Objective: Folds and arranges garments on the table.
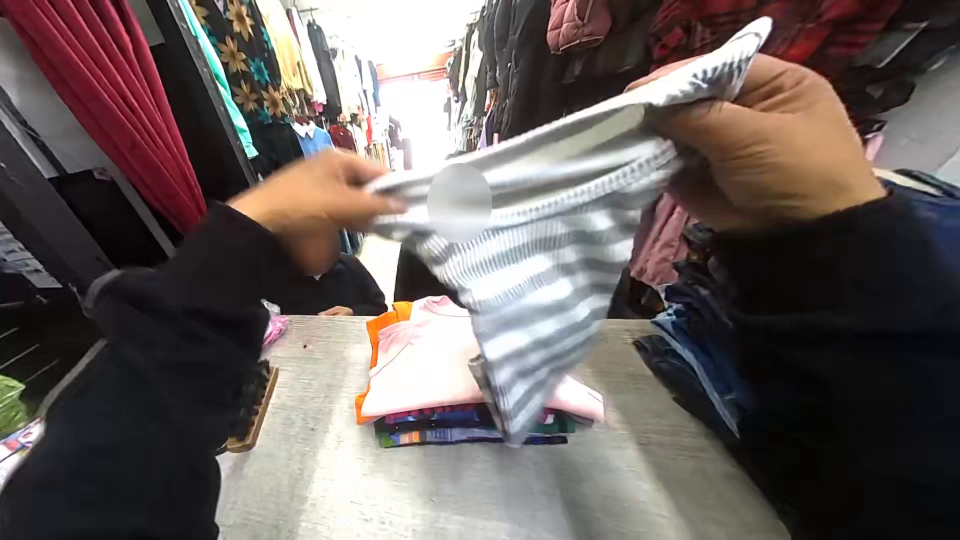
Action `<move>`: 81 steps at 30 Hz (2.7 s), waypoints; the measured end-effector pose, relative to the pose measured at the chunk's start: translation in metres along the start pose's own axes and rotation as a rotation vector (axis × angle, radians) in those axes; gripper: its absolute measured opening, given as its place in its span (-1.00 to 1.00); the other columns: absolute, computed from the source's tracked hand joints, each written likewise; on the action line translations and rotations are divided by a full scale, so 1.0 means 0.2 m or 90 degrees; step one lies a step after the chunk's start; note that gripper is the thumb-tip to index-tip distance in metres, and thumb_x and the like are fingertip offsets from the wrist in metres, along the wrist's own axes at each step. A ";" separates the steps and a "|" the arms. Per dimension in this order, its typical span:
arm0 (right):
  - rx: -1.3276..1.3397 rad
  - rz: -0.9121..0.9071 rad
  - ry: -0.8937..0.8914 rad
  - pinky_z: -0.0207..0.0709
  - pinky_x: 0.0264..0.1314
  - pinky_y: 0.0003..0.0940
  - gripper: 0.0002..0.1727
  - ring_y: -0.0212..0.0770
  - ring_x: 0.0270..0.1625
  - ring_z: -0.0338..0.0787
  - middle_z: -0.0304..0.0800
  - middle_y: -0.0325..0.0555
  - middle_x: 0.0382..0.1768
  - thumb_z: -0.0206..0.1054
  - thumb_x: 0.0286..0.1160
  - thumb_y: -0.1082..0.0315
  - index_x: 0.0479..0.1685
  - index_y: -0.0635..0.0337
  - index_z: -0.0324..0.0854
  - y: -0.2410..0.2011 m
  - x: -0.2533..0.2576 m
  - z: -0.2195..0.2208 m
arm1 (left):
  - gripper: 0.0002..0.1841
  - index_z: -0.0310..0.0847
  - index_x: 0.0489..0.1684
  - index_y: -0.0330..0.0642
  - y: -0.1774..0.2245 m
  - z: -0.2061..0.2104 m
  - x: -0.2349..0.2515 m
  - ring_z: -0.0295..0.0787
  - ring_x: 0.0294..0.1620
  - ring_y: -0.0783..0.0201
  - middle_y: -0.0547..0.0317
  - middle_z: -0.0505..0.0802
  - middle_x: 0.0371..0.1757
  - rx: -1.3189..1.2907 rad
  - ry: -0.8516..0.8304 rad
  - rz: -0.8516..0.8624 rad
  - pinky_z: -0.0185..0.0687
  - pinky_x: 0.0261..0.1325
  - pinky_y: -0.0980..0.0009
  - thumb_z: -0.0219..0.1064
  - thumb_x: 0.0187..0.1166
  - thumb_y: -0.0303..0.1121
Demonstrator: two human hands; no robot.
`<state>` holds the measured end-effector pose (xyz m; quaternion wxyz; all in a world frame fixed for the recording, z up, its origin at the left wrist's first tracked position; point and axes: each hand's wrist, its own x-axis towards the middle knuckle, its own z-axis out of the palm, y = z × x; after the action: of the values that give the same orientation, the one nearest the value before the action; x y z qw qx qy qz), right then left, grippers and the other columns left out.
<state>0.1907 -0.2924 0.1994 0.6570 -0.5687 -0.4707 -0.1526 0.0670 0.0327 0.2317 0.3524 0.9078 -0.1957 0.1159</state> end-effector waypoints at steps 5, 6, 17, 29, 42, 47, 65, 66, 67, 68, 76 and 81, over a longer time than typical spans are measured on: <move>-0.101 0.018 0.079 0.76 -0.08 -0.60 -0.82 -0.65 -0.25 0.82 0.85 -0.68 -0.29 0.39 0.51 0.42 -0.15 -0.19 0.69 0.02 0.11 -0.03 | -0.88 0.49 0.00 -0.01 0.15 -0.17 0.05 0.86 -0.28 0.47 0.40 0.85 -0.21 -0.167 0.185 0.035 0.86 -0.17 0.46 0.04 0.86 -0.31; -0.118 0.020 0.087 0.74 -0.13 -0.62 -0.82 -0.67 -0.29 0.80 0.84 -0.69 -0.33 0.42 0.49 0.41 -0.19 -0.20 0.68 0.02 0.13 -0.03 | -0.87 0.49 -0.07 0.00 0.18 -0.18 0.06 0.74 -0.52 0.56 0.44 0.81 -0.36 -0.135 0.226 0.039 0.74 -0.45 0.59 0.07 0.86 -0.26; 0.037 0.107 -0.077 0.81 -0.07 -0.56 -0.75 -0.57 -0.21 0.86 0.88 -0.54 -0.22 0.13 0.73 0.44 -0.08 -0.17 0.66 -0.02 0.16 -0.19 | -0.95 0.53 -0.03 0.00 0.24 -0.28 0.04 0.81 -0.44 0.48 0.39 0.82 -0.27 -0.067 0.289 -0.045 0.84 -0.30 0.51 0.28 0.72 -0.35; 0.067 0.340 0.066 0.71 -0.29 -0.51 -0.82 -0.51 -0.38 0.75 0.76 -0.42 -0.35 0.15 0.77 0.23 0.17 0.01 0.52 0.45 -0.06 -0.05 | -0.82 0.47 0.17 -0.16 -0.35 0.07 0.18 0.79 -0.31 0.36 0.20 0.81 -0.20 -0.335 0.247 -0.133 0.80 -0.17 0.36 0.16 0.75 -0.37; -0.301 0.736 -0.274 0.65 -0.10 -0.19 -0.61 -0.19 -0.28 0.76 0.80 0.03 -0.29 0.31 0.70 0.10 -0.01 0.35 0.70 0.60 -0.76 -0.08 | -0.76 0.55 -0.03 -0.24 -0.76 0.76 -0.58 0.61 -0.54 0.46 0.27 0.72 -0.43 -0.240 0.016 -0.502 0.52 -0.48 0.51 0.34 0.67 -0.23; -0.235 0.467 -0.040 0.72 -0.02 -0.21 -0.73 -0.26 -0.18 0.83 0.90 -0.05 -0.11 0.43 0.48 0.53 0.14 0.25 0.79 0.61 -0.79 -0.10 | -0.82 0.64 0.00 -0.31 -0.69 0.75 -0.62 0.87 -0.21 0.34 0.13 0.89 -0.19 -0.383 0.233 -0.356 0.82 -0.08 0.40 0.33 0.53 -0.49; 0.140 0.378 -0.004 0.82 -0.01 -0.37 -0.05 -0.34 -0.09 0.89 0.88 -0.20 0.02 0.48 0.23 0.41 0.79 -0.01 0.17 0.50 -0.79 0.09 | -0.63 0.31 0.48 -0.02 -0.44 0.64 -0.45 0.88 -0.12 0.44 0.35 0.86 -0.05 -0.352 0.545 -0.035 0.86 -0.06 0.46 0.05 0.74 -0.47; 0.110 0.366 0.045 0.83 -0.09 -0.40 -0.19 -0.37 -0.17 0.89 0.88 -0.22 -0.04 0.38 0.39 0.41 0.75 0.00 0.23 0.47 -0.77 0.08 | -0.65 0.36 0.45 0.00 -0.43 0.62 -0.47 0.90 -0.17 0.46 0.38 0.89 -0.14 -0.364 0.551 -0.017 0.88 -0.10 0.47 0.03 0.75 -0.48; 0.074 0.354 0.099 0.82 -0.19 -0.43 -0.33 -0.41 -0.26 0.86 0.87 -0.25 -0.12 0.29 0.52 0.41 0.70 0.00 0.30 0.42 -0.73 0.07 | -0.68 0.43 0.38 0.01 -0.40 0.58 -0.48 0.90 -0.18 0.47 0.40 0.89 -0.16 -0.372 0.545 -0.003 0.88 -0.10 0.47 0.00 0.77 -0.48; 0.039 0.341 0.142 0.79 -0.30 -0.48 -0.44 -0.46 -0.36 0.82 0.83 -0.29 -0.19 0.23 0.63 0.39 0.65 -0.01 0.37 0.37 -0.69 0.05 | -0.71 0.51 0.30 0.02 -0.37 0.54 -0.50 0.89 -0.20 0.48 0.41 0.90 -0.18 -0.380 0.540 0.010 0.88 -0.11 0.48 -0.03 0.80 -0.46; 0.200 0.076 -0.047 0.77 0.08 -0.62 -0.38 -0.57 0.10 0.84 0.83 -0.53 0.23 0.37 0.58 0.27 0.67 -0.23 0.40 0.00 -0.53 -0.10 | -0.25 0.46 0.63 0.11 -0.09 0.21 -0.61 0.85 0.14 0.53 0.43 0.86 0.27 -0.340 0.291 0.109 0.82 0.10 0.57 0.62 0.34 -0.10; -0.141 0.190 0.063 0.82 -0.24 -0.54 -0.62 -0.52 -0.29 0.87 0.92 -0.37 -0.11 0.32 0.55 0.42 0.33 0.03 0.69 0.10 -0.49 -0.13 | -0.57 0.72 0.17 -0.09 -0.21 0.17 -0.51 0.89 -0.23 0.52 0.37 0.95 -0.17 -0.175 0.389 -0.013 0.85 -0.14 0.56 0.34 0.34 -0.69</move>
<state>0.1666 -0.3417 0.1130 0.6281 -0.6929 -0.3286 -0.1320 -0.0032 0.0660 0.1468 0.5152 0.7768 -0.0858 0.3518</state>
